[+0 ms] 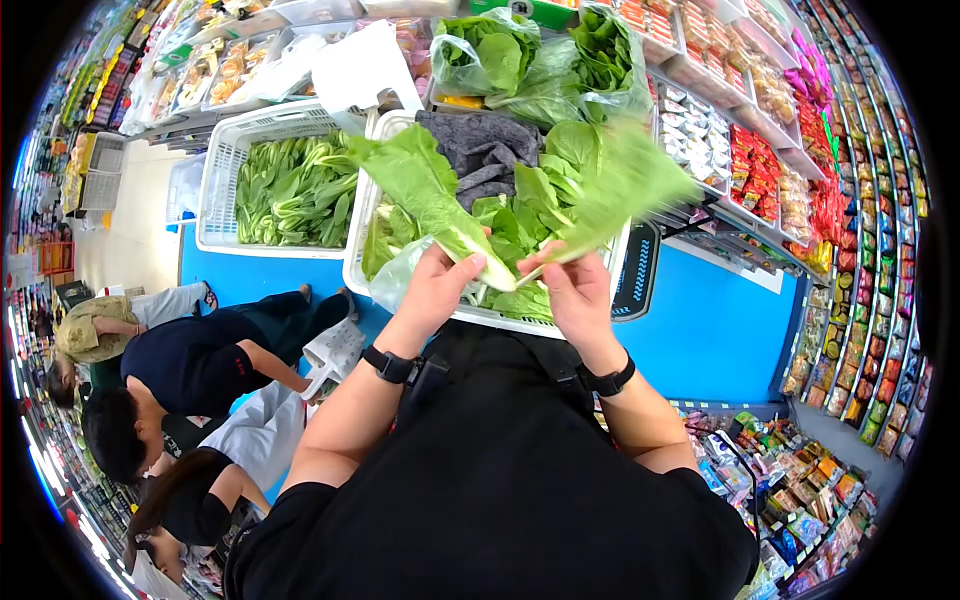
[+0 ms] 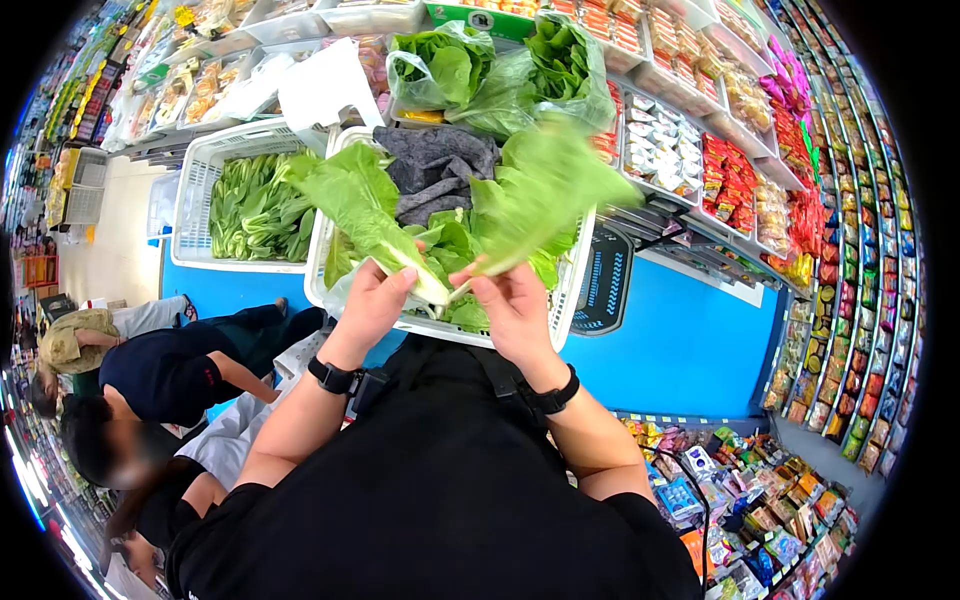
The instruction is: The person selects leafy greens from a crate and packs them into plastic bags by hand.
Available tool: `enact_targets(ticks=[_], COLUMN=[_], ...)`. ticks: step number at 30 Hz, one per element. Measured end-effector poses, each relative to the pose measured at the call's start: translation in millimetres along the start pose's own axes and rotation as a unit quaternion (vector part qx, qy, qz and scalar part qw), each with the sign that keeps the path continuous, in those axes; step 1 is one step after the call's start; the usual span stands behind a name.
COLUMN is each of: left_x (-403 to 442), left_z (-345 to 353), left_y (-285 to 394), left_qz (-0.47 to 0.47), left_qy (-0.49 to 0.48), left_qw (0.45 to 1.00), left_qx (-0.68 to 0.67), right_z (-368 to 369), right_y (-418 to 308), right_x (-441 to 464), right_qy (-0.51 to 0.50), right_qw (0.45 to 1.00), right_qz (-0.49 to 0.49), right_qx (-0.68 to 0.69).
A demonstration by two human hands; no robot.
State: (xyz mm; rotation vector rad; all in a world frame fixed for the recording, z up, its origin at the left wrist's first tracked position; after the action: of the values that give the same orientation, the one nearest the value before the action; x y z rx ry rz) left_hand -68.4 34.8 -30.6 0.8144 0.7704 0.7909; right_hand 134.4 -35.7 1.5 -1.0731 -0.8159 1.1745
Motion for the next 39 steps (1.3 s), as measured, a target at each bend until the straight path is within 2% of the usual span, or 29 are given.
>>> enact_targets(ticks=[1, 3, 5, 6, 7, 9, 11, 12, 13, 14, 15, 16, 17, 18, 19, 21, 22, 23, 26, 27, 29, 32, 33, 35, 37, 39], left_x=[1.7, 4.6, 0.6, -0.9, -3.5, -8.2, -9.2, -7.7, -6.7, -7.5, -7.2, -8.1, -9.0, -7.9, -8.1, -7.7, -9.3, -10.5, -14.2, -15.7, -17.8, -20.2, -22.0, -24.6, -27.3, -27.8], left_z=[-2.5, -5.7, -12.4, -17.7, -25.3, -35.2, -22.2, -15.9, -3.2, 8.9, 18.7, 27.6, 34.8, 37.5, 40.3, 46.6, 49.7, 51.1, 47.5, 43.6, 32.2, 12.8, 6.0, -5.9, -1.6, 2.2], left_y=[-2.1, -4.0, 3.8, 8.8, 12.8, 16.7, 20.1, 22.0, 32.3, 44.1, 47.0, 48.3, 46.0, 36.2, 29.9, 21.3, 18.5, 15.9, 16.4, 20.2, 30.1, 40.1, 37.1, 26.0, 31.9, 35.6], left_qz=[0.002, 0.025, 0.029, 0.031, 0.031, -0.003, 0.001, 0.006, 0.012, -0.048, -0.046, 0.018, 0.079, 0.109, 0.106, 0.112, 0.127, 0.125, 0.172, 0.174, 0.174, 0.101, 0.099, 0.044, 0.016, 0.052], left_qy=[0.003, 0.047, 0.052, 0.053, 0.053, -0.018, -0.003, 0.005, 0.014, 0.054, 0.058, 0.072, 0.084, 0.09, 0.085, 0.054, 0.047, 0.041, 0.036, 0.051, 0.068, 0.032, 0.031, 0.017, 0.009, 0.0], left_qw=[1.0, 0.99, 0.989, 0.987, 0.988, 0.998, 0.997, 0.984, 0.962, 0.918, 0.92, 0.884, 0.838, 0.839, 0.841, 0.822, 0.823, 0.825, 0.816, 0.833, 0.848, 0.91, 0.91, 0.963, 0.972, 0.968], left_qx=[0.0, -0.129, -0.137, -0.146, -0.143, 0.066, 0.077, 0.177, 0.274, 0.389, 0.385, 0.462, 0.534, 0.526, 0.524, 0.556, 0.551, 0.549, 0.55, 0.523, 0.496, 0.401, 0.402, 0.266, 0.234, 0.245], right_z=[-2.0, -11.9, -26.6, -37.2, -47.0, -86.1, -116.3, -126.3, -129.1, -132.8, -133.6, -119.8, -105.1, -85.2, -68.3, -51.2, -56.6, -61.1, -42.9, -49.0, -61.7, -77.2, -78.1, -76.6, -73.7, -68.8], right_y=[-2.2, -14.3, -27.8, -34.7, -41.9, -37.0, -11.8, 0.8, 8.0, 12.9, 13.9, 10.5, 7.5, -3.9, -10.5, -4.0, 5.5, 9.8, -3.1, -1.2, -1.1, 0.6, 1.1, 1.4, 1.8, -1.3], right_x=[-0.7, 1.1, 5.7, 11.3, 18.0, 40.1, 61.5, 67.5, 67.6, 66.0, 64.0, 59.2, 53.7, 46.8, 40.3, 42.2, 50.1, 47.9, 51.9, 50.3, 49.5, 40.6, 38.0, 33.7, 31.8, 31.8], right_qy=[-0.004, 0.007, 0.102, 0.119, 0.141, 0.062, 0.028, 0.05, 0.079, 0.041, 0.001, 0.001, -0.033, -0.067, -0.095, -0.15, -0.149, -0.142, -0.01, -0.008, -0.025, -0.036, -0.04, -0.038, -0.045, -0.052], right_qw=[1.0, 0.995, 0.99, 0.987, 0.977, 0.942, 0.914, 0.893, 0.841, 0.807, 0.768, 0.819, 0.889, 0.943, 0.972, 0.978, 0.965, 0.965, 0.98, 0.98, 0.99, 0.98, 0.971, 0.968, 0.962, 0.961], right_qz=[0.0, -0.06, -0.09, -0.097, -0.054, 0.045, 0.05, 0.038, 0.032, 0.051, 0.068, 0.082, 0.099, 0.134, 0.165, 0.142, 0.216, 0.218, 0.193, 0.194, 0.133, 0.149, 0.163, 0.17, 0.167, 0.165], right_qx=[0.001, 0.081, 0.045, -0.042, -0.147, -0.326, -0.401, -0.445, -0.534, -0.587, -0.637, -0.568, -0.445, -0.296, -0.138, 0.014, -0.021, -0.022, 0.043, 0.044, 0.05, 0.126, 0.173, 0.182, 0.21, 0.215])
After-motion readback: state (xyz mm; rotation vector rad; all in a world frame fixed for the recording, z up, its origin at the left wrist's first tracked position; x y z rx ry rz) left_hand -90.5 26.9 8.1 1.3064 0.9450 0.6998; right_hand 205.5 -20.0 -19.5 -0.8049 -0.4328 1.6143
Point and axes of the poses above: each hand's wrist, its own x-axis towards the middle knuckle, its own z-axis out of the palm, y = z × x, the point moved 1 cm from there along x, towards the middle knuckle, and after that the axes turned 2 degrees about -x, right-handed, at the moved point
